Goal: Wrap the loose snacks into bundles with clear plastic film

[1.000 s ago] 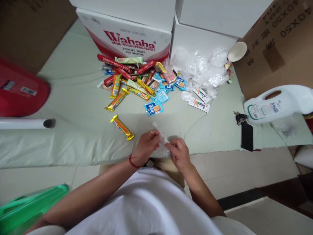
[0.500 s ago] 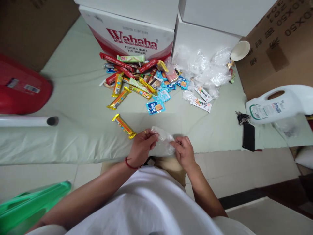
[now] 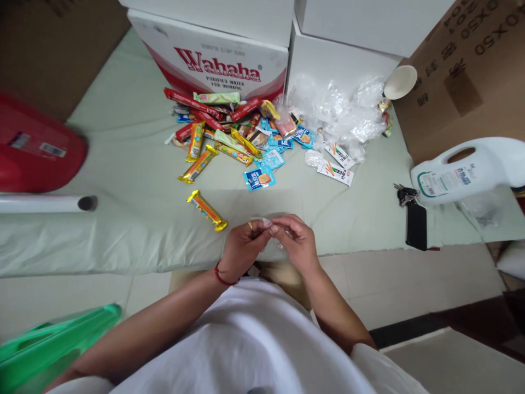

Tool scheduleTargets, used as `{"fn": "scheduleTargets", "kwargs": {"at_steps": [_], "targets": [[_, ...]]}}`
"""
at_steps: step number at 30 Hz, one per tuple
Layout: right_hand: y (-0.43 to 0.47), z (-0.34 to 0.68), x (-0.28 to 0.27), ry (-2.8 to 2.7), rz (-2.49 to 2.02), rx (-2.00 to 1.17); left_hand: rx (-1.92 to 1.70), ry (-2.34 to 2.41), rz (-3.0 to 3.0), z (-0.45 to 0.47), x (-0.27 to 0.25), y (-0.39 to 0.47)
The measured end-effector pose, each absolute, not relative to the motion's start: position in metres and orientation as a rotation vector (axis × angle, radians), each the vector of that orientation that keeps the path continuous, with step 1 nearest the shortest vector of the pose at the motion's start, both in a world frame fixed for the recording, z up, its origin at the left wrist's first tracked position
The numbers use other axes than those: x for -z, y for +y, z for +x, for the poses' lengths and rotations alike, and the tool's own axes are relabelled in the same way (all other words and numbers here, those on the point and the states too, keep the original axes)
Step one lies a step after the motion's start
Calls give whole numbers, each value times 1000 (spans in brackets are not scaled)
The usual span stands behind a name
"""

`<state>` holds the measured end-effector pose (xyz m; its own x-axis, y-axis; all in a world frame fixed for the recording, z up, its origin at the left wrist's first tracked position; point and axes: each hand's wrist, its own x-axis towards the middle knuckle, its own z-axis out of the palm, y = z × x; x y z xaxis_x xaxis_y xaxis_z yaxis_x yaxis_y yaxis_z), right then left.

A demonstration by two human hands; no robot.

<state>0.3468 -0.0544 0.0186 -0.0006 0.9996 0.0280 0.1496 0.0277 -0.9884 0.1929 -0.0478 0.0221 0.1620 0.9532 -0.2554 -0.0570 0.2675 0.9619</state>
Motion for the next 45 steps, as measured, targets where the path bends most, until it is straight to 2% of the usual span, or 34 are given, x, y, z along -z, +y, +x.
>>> {"fn": "scheduleTargets", "kwargs": {"at_steps": [9,16,23,31,36,45], "targets": [[-53,337,-17,-1315,-1324,-985,-914,1245,1169,191,-15,-45],[-49,339,-13,-1037,-1361,-1192,-859,1143,925,190,-16,-42],[-53,342,-11,-1302,-1329,-1003,-978,1116,828,187,-15,-40],[-46,343,-15,-809,-1236,-1389,-1012,1002,640,184,-13,-39],[-38,355,-16,-615,-1195,-1490,-1002,994,549,174,-18,-37],[8,434,-24,-853,-1373,-1641,-888,1070,482,140,-24,-44]]}}
